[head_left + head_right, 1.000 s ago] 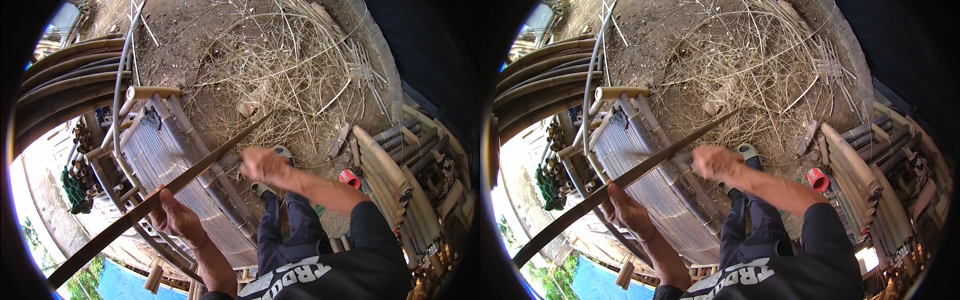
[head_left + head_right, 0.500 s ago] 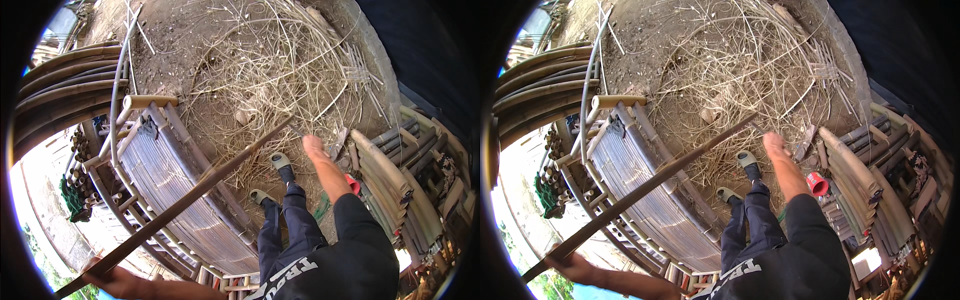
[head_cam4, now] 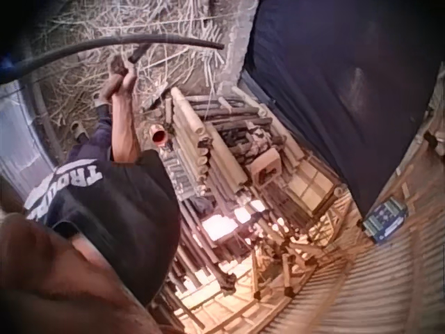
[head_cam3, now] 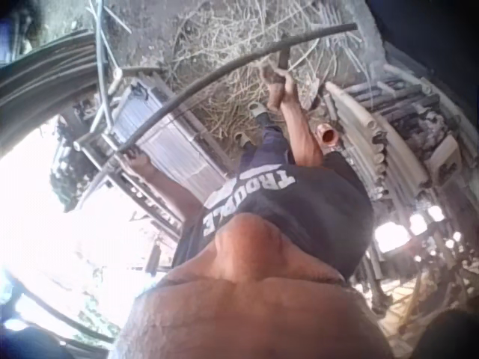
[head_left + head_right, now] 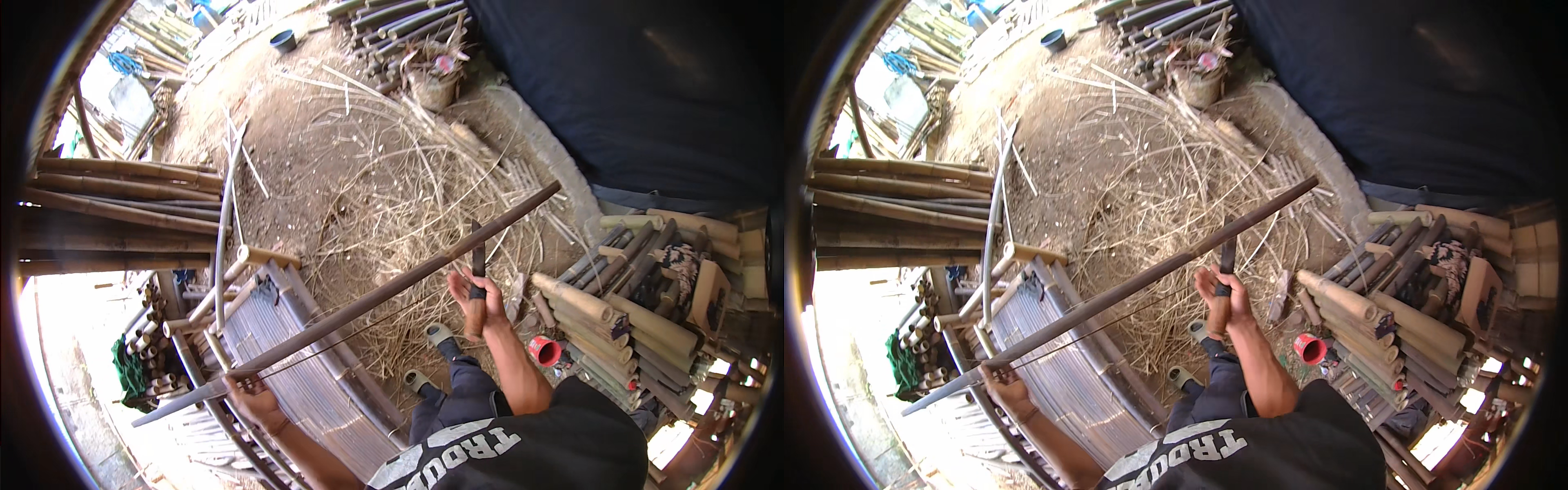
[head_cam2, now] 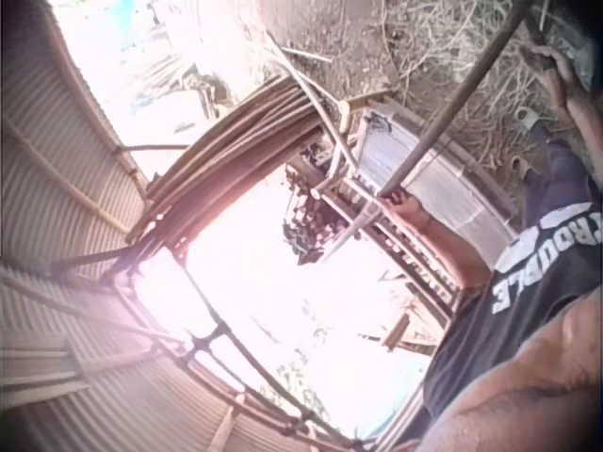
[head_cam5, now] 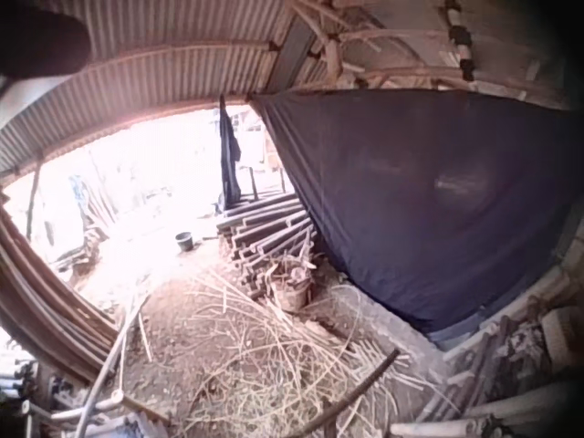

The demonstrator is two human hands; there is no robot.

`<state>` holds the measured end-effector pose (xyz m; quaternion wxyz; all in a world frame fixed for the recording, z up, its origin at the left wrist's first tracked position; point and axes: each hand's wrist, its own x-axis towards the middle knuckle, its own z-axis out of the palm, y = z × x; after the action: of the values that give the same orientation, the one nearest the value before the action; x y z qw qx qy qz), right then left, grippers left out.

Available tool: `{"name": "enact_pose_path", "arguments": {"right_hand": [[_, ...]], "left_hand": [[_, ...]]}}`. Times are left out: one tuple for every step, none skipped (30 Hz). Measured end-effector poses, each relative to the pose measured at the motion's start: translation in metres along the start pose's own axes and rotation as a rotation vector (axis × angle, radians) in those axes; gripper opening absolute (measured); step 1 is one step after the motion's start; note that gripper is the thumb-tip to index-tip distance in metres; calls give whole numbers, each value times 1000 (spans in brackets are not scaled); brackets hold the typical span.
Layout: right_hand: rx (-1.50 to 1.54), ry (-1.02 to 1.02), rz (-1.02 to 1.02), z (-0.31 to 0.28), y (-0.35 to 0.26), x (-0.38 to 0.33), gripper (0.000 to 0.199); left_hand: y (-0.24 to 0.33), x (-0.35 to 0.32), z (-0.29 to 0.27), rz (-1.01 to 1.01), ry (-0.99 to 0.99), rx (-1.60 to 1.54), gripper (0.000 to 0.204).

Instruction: The person uses a large knife to shave and smooth thin bamboo strips. They repeatedly hold a strip in one hand and draw the knife along its length to remove the outer layer, then place the finished strip onto a bamboo frame.

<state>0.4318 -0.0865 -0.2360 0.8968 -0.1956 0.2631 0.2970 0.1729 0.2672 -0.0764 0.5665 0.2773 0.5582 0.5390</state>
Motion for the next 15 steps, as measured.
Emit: {"name": "enact_pose_path", "arguments": {"right_hand": [[38,-95,-60,28,-6,-9,36],[0,-148,-111,52,-17,-18,39],[-29,-197,-169,72,-27,-26,42],[9,-207,-253,85,-37,-28,45],[-81,-274,-343,103,-52,-44,44],[-29,-515,-313,99,-77,-47,40],[-116,-433,-497,120,-87,-68,38],[-57,-481,-574,120,-112,-78,34],[5,-595,-570,128,-132,-94,28],[10,-584,-657,144,-149,-111,23],[129,-569,-618,167,-153,-140,22],[71,-584,-687,177,-164,-157,21],[40,-502,-755,202,-158,-180,23],[-28,-558,-753,216,-152,-195,23],[-97,-611,-740,226,-141,-205,24]], "left_hand": [[-27,35,-32,-67,-159,-46,37],[-39,11,-19,-78,-216,-175,33],[-48,-15,-6,-127,-308,-200,30],[-61,-25,-9,-193,-520,-218,30],[-80,-26,-11,-321,-549,-278,31],[-88,-45,-3,-452,-710,-337,33],[-88,-74,12,-519,-635,-406,31],[-84,-100,26,-453,-765,-237,38],[-88,-99,26,-627,-824,31,44],[-91,-93,26,-792,-871,306,50],[-72,-104,27,-500,-1132,683,53],[-46,-125,33,-167,-1362,1060,56],[-22,-132,37,219,-1523,1438,58],[-16,-117,40,424,-1553,1263,51],[-6,-100,40,616,-1559,1087,45]]}}
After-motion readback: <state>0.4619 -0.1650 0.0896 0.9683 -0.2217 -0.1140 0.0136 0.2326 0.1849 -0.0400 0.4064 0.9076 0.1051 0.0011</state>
